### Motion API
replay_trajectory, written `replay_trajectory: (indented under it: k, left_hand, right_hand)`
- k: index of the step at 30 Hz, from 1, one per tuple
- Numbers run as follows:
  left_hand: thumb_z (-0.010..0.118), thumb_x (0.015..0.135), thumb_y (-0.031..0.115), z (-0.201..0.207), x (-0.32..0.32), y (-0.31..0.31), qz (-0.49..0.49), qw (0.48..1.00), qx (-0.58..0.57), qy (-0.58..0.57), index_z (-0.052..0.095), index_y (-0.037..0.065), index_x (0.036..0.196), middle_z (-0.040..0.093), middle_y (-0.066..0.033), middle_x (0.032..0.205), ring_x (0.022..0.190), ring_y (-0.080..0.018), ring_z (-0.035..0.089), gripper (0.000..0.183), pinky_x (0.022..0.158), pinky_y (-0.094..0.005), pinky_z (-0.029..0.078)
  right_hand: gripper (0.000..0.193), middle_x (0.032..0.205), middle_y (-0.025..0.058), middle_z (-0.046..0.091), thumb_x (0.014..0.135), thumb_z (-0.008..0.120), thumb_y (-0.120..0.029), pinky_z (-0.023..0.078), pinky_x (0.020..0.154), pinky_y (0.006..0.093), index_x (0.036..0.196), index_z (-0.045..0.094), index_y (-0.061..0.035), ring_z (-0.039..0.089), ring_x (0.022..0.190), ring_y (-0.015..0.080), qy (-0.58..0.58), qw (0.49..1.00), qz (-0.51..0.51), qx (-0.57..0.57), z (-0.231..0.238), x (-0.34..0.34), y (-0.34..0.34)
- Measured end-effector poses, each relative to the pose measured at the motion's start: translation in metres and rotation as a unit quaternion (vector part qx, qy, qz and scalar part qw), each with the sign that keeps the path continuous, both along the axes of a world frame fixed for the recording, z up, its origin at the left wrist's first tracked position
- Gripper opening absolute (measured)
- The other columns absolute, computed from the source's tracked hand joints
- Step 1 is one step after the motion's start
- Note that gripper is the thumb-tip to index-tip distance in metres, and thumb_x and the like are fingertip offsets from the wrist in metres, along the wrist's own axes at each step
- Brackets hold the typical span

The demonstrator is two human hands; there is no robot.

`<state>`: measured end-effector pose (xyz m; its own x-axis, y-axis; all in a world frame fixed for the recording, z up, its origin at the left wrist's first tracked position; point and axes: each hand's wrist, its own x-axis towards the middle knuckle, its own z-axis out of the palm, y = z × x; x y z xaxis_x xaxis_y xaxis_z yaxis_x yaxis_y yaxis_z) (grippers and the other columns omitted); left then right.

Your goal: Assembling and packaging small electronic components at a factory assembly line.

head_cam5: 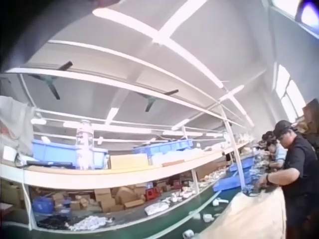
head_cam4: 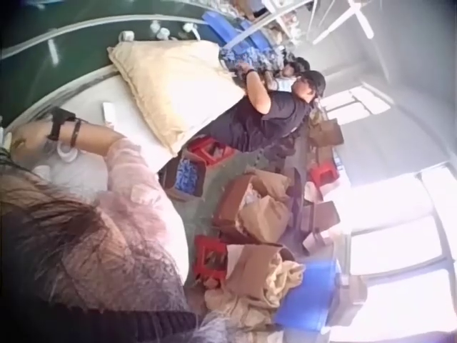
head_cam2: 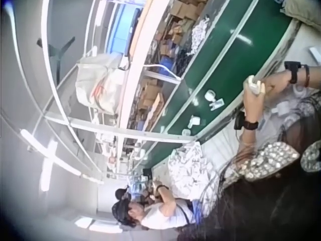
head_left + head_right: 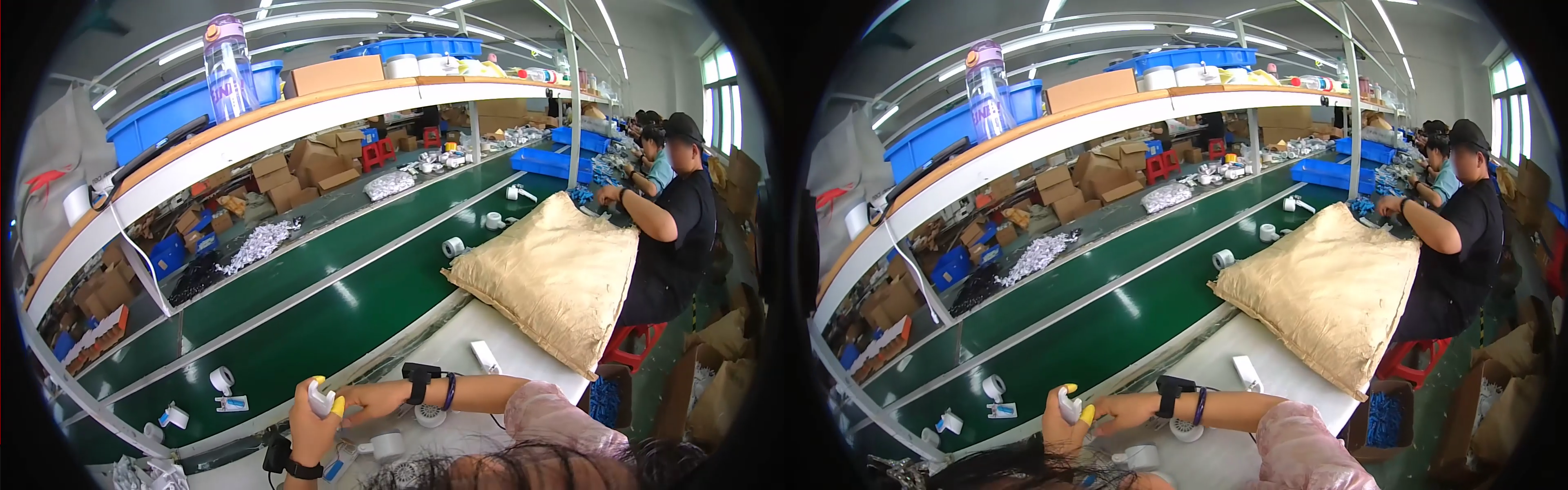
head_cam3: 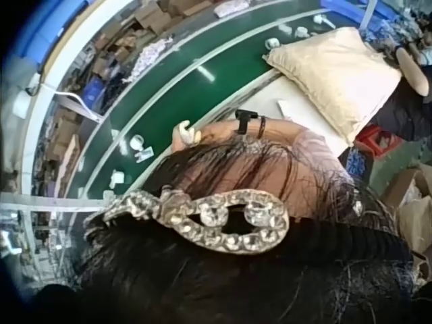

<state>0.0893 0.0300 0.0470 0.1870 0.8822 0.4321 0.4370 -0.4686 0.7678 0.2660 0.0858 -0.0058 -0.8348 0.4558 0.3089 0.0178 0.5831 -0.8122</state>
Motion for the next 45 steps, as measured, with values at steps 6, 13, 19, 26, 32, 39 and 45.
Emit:
replay_trajectory:
  k: [6, 13, 19, 26, 32, 39, 45]
  left_hand:
    - [0.068, 0.084, 0.014, 0.018, -0.015, -0.017, -0.069, 0.996, -0.016, 0.048, 0.045, 0.0, 0.131, 0.061, -0.0175, 0.112, 0.1, -0.0281, 0.062, 0.054, 0.086, -0.0345, 0.048]
    - [0.059, 0.093, 0.015, -0.003, -0.032, -0.035, -0.16, 0.941, -0.283, -0.094, 0.044, 0.002, 0.135, 0.059, -0.005, 0.096, 0.072, -0.0113, 0.054, 0.047, 0.063, -0.0244, 0.044]
    - [0.051, 0.096, 0.015, 0.008, -0.016, -0.034, -0.213, 0.967, -0.139, -0.022, 0.055, 0.002, 0.114, 0.055, -0.0018, 0.084, 0.068, -0.0095, 0.053, 0.022, 0.061, -0.0239, 0.043]
    - [0.046, 0.099, 0.014, -0.021, -0.007, -0.034, -0.153, 0.96, -0.199, -0.124, 0.05, 0.003, 0.122, 0.059, -0.0035, 0.089, 0.073, -0.0106, 0.056, 0.026, 0.065, -0.0252, 0.047]
    - [0.044, 0.1, 0.014, -0.04, 0.005, -0.037, -0.148, 0.913, -0.271, -0.267, 0.047, 0.005, 0.128, 0.059, -0.0059, 0.091, 0.071, -0.0108, 0.055, 0.03, 0.062, -0.0247, 0.047]
    - [0.049, 0.091, 0.007, -0.046, 0.012, -0.038, -0.069, 0.975, -0.126, -0.167, 0.05, 0.001, 0.121, 0.059, -0.0044, 0.086, 0.066, -0.0083, 0.053, 0.031, 0.059, -0.0229, 0.045]
    - [0.047, 0.089, 0.004, -0.056, 0.015, -0.034, -0.058, 0.996, 0.041, -0.047, 0.05, -0.001, 0.12, 0.059, -0.0103, 0.098, 0.075, -0.0121, 0.056, 0.031, 0.066, -0.026, 0.046]
  right_hand:
    - [0.022, 0.102, 0.0069, 0.065, 0.094, 0.061, -0.019, 0.046, 0.086, 0.0304, 0.104, 0.065, -0.0004, 0.059, 0.094, 0.0157, 0.041, 0.988, -0.008, -0.152, 0.018, 0.021, -0.023]
    - [0.03, 0.104, 0.0039, 0.065, 0.103, 0.043, -0.021, 0.041, 0.089, 0.0255, 0.112, 0.062, -0.0002, 0.052, 0.099, 0.0082, 0.077, 0.949, 0.076, -0.295, 0.04, 0.041, -0.068]
    - [0.026, 0.091, 0.0047, 0.07, 0.09, 0.065, -0.006, 0.05, 0.069, 0.0237, 0.114, 0.062, 0.0016, 0.065, 0.08, 0.0078, 0.058, 0.952, -0.016, -0.3, 0.032, 0.047, -0.077]
    - [0.014, 0.071, 0.0061, 0.064, 0.076, 0.069, -0.004, 0.046, 0.058, 0.0345, 0.088, 0.062, -0.0065, 0.06, 0.06, 0.0247, -0.039, 0.895, -0.356, 0.265, 0.039, 0.023, -0.087]
    - [0.021, 0.074, 0.0046, 0.064, 0.074, 0.069, 0.0, 0.046, 0.07, 0.0366, 0.093, 0.062, -0.0061, 0.06, 0.062, 0.0243, 0.07, 0.871, -0.395, 0.284, 0.022, 0.017, -0.082]
    - [0.022, 0.084, 0.0064, 0.067, 0.076, 0.071, 0.0, 0.048, 0.083, 0.0398, 0.095, 0.061, -0.0051, 0.063, 0.07, 0.0234, 0.093, 0.884, -0.34, 0.308, -0.004, 0.015, -0.078]
    - [0.024, 0.083, 0.006, 0.067, 0.074, 0.073, 0.0, 0.051, 0.084, 0.0401, 0.095, 0.064, -0.0043, 0.064, 0.072, 0.0219, 0.104, 0.873, -0.331, 0.342, 0.006, 0.016, -0.077]
